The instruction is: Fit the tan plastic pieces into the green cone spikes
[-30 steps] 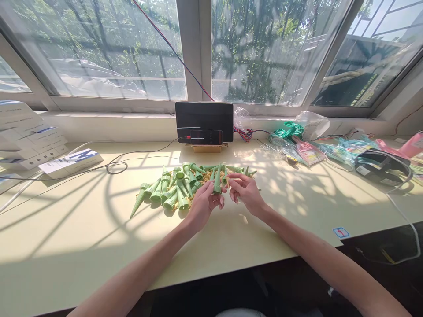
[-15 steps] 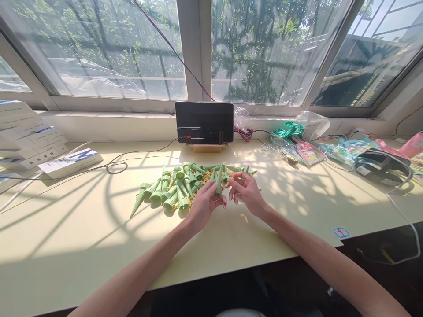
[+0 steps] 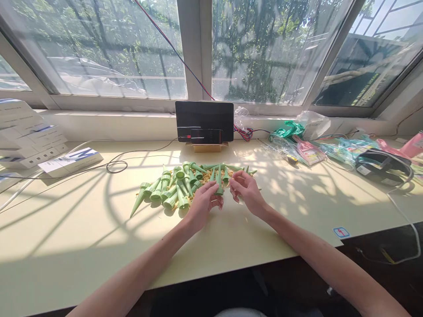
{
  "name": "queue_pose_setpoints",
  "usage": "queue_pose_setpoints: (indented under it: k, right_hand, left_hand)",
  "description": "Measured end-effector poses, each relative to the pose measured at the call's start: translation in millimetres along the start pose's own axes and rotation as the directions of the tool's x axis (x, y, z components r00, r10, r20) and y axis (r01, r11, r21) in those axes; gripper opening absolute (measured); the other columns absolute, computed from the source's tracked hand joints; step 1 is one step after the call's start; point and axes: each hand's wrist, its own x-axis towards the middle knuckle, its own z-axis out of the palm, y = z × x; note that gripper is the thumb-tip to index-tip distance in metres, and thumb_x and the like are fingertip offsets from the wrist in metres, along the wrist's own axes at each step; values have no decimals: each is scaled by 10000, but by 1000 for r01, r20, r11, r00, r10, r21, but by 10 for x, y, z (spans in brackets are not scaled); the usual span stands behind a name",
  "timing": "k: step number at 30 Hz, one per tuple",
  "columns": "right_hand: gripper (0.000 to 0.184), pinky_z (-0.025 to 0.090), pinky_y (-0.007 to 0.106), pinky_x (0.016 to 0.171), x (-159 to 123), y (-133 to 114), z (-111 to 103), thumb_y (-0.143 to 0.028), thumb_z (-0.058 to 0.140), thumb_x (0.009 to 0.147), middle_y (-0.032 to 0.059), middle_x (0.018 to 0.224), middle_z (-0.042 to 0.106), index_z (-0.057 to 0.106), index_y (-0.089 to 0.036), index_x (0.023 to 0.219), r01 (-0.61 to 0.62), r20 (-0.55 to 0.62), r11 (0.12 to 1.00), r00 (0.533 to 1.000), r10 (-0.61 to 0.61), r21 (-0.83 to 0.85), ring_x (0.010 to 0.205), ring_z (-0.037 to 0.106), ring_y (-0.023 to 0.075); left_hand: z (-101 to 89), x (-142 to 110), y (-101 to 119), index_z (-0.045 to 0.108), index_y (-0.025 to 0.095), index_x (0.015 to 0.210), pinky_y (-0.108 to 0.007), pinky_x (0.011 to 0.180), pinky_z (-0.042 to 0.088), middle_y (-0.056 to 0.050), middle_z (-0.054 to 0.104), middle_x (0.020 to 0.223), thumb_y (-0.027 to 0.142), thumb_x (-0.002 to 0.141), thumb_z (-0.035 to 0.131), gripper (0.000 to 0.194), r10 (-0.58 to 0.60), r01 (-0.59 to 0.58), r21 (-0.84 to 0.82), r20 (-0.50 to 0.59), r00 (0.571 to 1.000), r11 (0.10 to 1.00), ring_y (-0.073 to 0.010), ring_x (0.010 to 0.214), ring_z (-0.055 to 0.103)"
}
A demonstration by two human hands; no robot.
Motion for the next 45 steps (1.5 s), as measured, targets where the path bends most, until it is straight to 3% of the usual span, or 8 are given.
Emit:
queue_pose_setpoints:
  k: [10, 27, 33, 37, 45]
  right_hand:
    - [379, 417, 220, 399, -11, -28, 15, -453, 805, 765, -19, 707, 663, 521, -218, 854, 16, -3, 999, 1000, -16, -39, 533, 547, 114]
    - [395, 371, 225, 354, -11, 10, 5, -507, 792, 773, -38, 644, 600, 532, -212, 814, 78, -45, 976, 995, -89, -202, 442, 504, 94]
    - [373, 412, 242, 402, -19, 23, -1, -505, 780, 788, -20, 677, 616, 545, -215, 799, 127, -74, 950, 985, -154, -286, 469, 523, 102]
    - [383, 443, 257, 441, -23, 35, -7, -524, 782, 780, -9, 689, 616, 553, -217, 789, 132, -96, 934, 980, -173, -332, 507, 541, 118]
    - [377, 460, 266, 487, -31, 41, -11, -513, 785, 781, 3, 717, 607, 551, -217, 779, 138, -121, 916, 973, -197, -377, 574, 552, 134]
  left_hand:
    - [6, 0, -3, 584, 157, 913, -286, 558, 452, 9, 569, 731, 354, 739, 781, 328, 4, -4, -10, -10, 1000, 1000, -116, 563, 545]
    - [9, -19, -29, 590, 163, 987, -323, 584, 506, -18, 631, 807, 355, 795, 755, 319, 102, -103, 55, 26, 994, 993, -142, 603, 600]
    - [26, -25, -26, 622, 161, 947, -341, 606, 544, -16, 622, 760, 412, 834, 717, 292, 143, -146, 94, 42, 989, 985, -154, 619, 616]
    - [38, -25, -23, 631, 163, 953, -367, 619, 572, -7, 612, 717, 446, 830, 718, 320, 159, -161, 101, 20, 987, 982, -167, 618, 631]
    - [45, -45, -29, 621, 174, 1021, -393, 697, 595, -27, 654, 864, 460, 825, 734, 365, 230, -215, 237, -38, 972, 947, -160, 623, 665]
